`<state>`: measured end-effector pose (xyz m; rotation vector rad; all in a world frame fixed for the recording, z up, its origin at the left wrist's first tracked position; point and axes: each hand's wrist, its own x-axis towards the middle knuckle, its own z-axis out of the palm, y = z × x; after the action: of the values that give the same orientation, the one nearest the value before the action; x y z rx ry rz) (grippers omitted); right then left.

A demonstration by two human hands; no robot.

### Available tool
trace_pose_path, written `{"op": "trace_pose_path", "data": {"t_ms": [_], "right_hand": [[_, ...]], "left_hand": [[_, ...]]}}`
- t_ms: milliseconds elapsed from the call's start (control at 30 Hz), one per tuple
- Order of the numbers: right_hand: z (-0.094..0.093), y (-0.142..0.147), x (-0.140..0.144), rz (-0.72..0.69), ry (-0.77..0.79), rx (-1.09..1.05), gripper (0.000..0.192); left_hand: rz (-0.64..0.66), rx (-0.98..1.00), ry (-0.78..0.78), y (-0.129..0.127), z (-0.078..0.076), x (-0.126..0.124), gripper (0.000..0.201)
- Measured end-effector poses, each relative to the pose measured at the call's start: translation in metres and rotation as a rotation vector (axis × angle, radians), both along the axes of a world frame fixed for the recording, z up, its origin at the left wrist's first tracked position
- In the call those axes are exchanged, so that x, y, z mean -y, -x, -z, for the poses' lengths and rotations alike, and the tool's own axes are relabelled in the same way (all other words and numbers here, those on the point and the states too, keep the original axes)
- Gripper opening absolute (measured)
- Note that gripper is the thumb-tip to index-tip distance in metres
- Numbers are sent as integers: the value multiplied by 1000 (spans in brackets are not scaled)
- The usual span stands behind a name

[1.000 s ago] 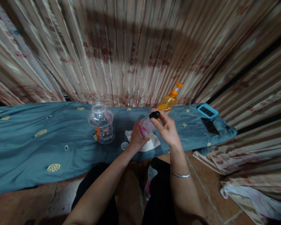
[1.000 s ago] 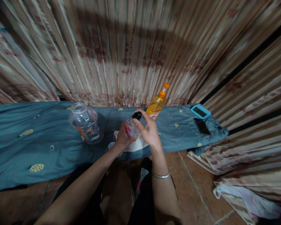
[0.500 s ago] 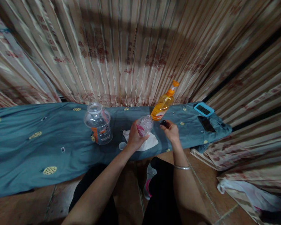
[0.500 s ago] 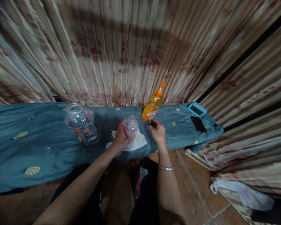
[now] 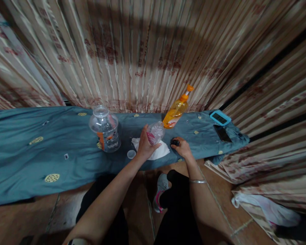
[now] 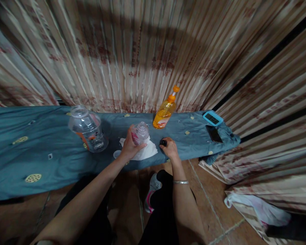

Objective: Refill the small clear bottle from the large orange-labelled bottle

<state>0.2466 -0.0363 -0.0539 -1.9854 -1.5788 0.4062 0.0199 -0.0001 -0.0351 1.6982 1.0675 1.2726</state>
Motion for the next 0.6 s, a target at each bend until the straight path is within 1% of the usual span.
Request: {"op": "trace_pose_path", "data": {"t_ms": [100, 200, 300, 433, 500, 600], "right_hand": [[-3, 0, 1, 17, -47, -10, 33], [-10, 4, 1, 58, -120, -37, 38], [-21, 11, -1, 91, -217, -83, 43], [-32, 20, -4, 97, -333, -161, 47], [-35, 26, -6, 85, -372, -204, 46], [-37, 37, -8, 32, -412, -277, 45]], "left_hand": [[7, 14, 5, 1, 1, -1, 113], [15, 17, 21, 1, 0, -1, 120], [-6, 17, 30, 2, 0, 0, 119], [-29, 19, 18, 2, 1, 1, 115], [-20, 23, 19, 2, 2, 0, 117], [1, 35, 24, 2, 5, -2, 123]]}}
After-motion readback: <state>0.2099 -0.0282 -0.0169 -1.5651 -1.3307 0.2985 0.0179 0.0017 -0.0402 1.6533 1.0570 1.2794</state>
